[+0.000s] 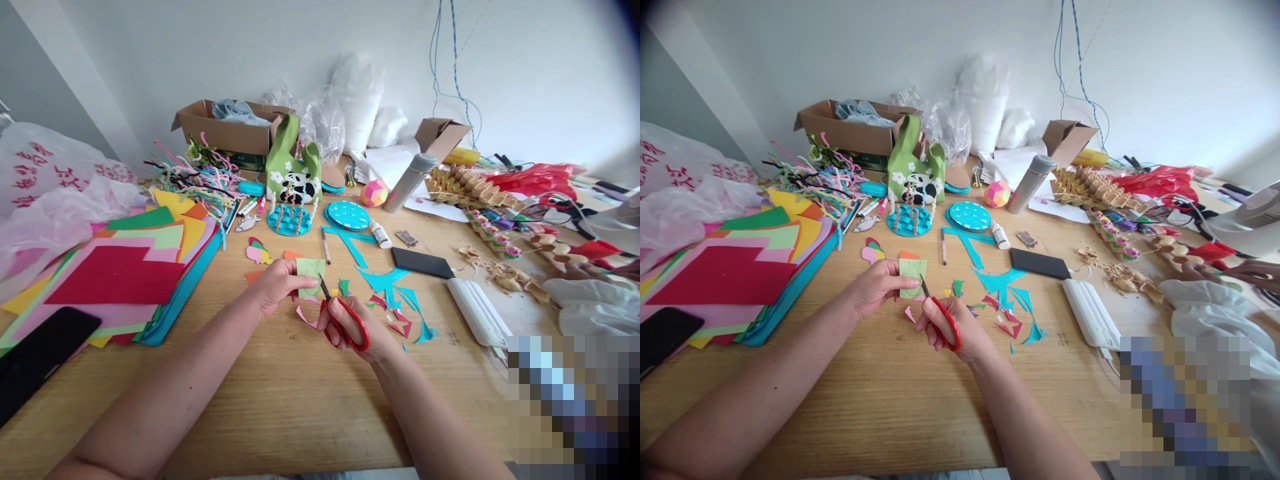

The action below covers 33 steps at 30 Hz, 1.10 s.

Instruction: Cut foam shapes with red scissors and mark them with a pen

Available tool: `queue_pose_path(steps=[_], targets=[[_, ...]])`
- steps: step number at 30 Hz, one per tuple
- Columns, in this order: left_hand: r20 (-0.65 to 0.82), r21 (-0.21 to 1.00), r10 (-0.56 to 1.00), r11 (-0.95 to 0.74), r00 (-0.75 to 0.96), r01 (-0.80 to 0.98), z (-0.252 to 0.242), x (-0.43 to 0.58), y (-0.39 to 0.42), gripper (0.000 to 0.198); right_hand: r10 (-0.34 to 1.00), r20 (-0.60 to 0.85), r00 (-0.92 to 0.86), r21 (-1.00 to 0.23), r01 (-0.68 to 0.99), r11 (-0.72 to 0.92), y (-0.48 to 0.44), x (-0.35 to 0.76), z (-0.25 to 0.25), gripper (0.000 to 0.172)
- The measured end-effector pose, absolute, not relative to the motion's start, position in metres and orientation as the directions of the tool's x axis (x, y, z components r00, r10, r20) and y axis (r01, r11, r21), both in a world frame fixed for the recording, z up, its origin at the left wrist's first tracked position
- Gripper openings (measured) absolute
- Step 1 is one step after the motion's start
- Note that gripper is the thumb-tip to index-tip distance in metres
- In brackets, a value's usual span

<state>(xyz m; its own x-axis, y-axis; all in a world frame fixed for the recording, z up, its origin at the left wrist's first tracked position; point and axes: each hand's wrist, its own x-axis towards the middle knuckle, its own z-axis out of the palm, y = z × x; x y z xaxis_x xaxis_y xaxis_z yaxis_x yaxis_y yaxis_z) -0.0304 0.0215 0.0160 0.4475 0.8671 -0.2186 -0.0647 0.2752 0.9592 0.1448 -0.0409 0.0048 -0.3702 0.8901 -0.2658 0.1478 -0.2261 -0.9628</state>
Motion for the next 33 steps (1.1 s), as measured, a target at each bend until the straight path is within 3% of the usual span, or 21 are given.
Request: queue_pose_path(steps=[15, 33], targets=[[-0.214, 0.964, 0.833, 0.264, 0.510, -0.026, 0.0170, -0.0381, 0.0254, 0.019, 0.846, -0.247, -0.473, -0.966, 0.184, -0.180, -0.0410, 0.1506, 0.0068, 0.066], [-0.214, 0.959, 0.811, 0.279, 0.544, -0.039, 0.0189, -0.0368, 0.0246, 0.021, 0.851, -0.245, -0.464, -0.965, 0.196, -0.171, -0.0402, 0.1507, 0.0060, 0.067]])
